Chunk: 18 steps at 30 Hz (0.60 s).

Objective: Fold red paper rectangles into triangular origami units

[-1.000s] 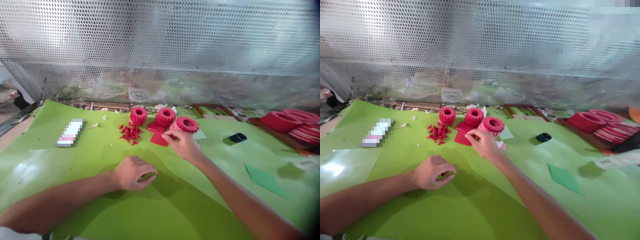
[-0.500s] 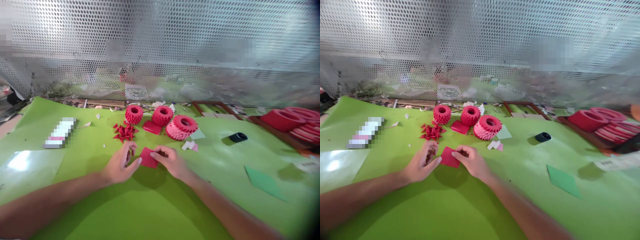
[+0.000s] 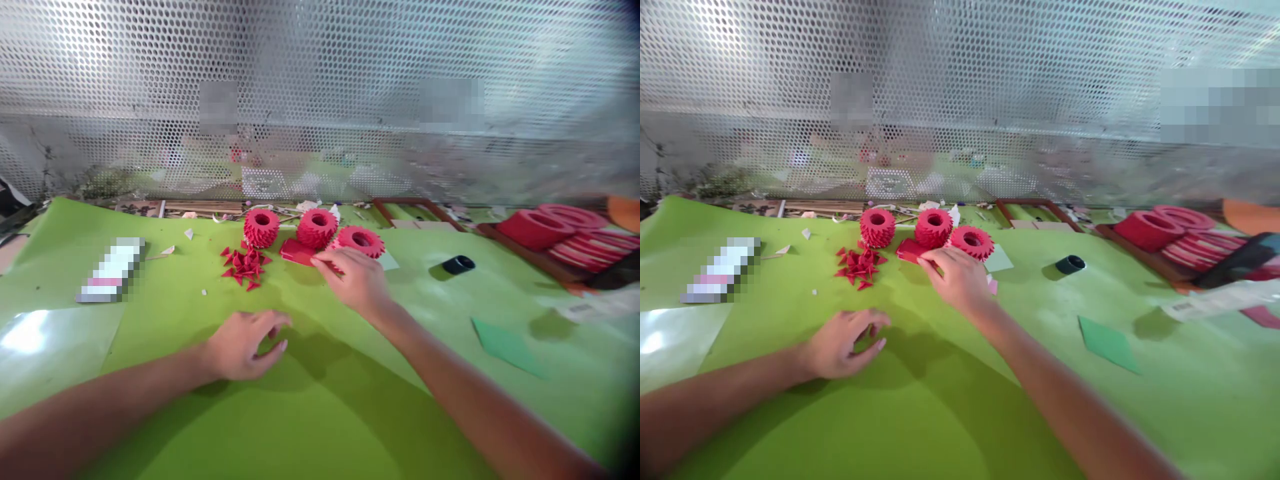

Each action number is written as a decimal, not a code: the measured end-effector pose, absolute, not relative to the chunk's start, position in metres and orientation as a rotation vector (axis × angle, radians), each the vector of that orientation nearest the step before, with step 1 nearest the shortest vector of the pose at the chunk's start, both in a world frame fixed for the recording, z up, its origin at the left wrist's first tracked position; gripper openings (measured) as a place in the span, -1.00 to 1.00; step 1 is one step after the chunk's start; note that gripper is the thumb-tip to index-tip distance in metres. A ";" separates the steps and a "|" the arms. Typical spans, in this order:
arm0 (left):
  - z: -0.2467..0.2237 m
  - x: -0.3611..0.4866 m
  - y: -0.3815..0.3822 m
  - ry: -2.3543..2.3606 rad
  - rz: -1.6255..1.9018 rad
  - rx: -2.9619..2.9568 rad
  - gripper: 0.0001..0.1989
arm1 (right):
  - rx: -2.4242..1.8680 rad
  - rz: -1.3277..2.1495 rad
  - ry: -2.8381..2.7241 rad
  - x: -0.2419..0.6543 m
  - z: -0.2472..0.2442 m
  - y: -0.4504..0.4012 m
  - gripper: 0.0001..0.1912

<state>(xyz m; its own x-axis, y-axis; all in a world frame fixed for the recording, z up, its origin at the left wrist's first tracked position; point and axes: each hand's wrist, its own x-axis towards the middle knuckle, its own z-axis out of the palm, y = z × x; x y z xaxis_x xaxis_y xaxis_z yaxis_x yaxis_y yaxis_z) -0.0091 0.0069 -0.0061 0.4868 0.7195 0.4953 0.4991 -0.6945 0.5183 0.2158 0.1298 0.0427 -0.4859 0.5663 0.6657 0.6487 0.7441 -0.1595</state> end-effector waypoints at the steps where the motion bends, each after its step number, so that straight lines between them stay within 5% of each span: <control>1: -0.006 -0.009 0.007 0.991 1.002 2.478 -0.84 | -0.879 -0.250 -2.270 0.213 0.046 0.137 -0.78; 8: -0.003 -0.008 0.007 0.956 0.864 2.601 -0.82 | -1.020 -0.378 -2.691 0.187 0.034 0.169 -0.69; 18: -0.004 -0.007 0.005 0.897 0.808 2.618 -0.81 | -1.184 -0.279 -2.593 0.187 0.016 0.169 -0.74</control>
<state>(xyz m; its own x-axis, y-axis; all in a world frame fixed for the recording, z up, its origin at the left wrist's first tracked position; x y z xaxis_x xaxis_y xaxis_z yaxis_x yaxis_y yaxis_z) -0.0073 0.0049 -0.0038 0.6552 0.6274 0.4209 0.4842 -0.7764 0.4035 0.1869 0.1691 0.0157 -0.6266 0.7074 0.3270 0.7607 0.6464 0.0595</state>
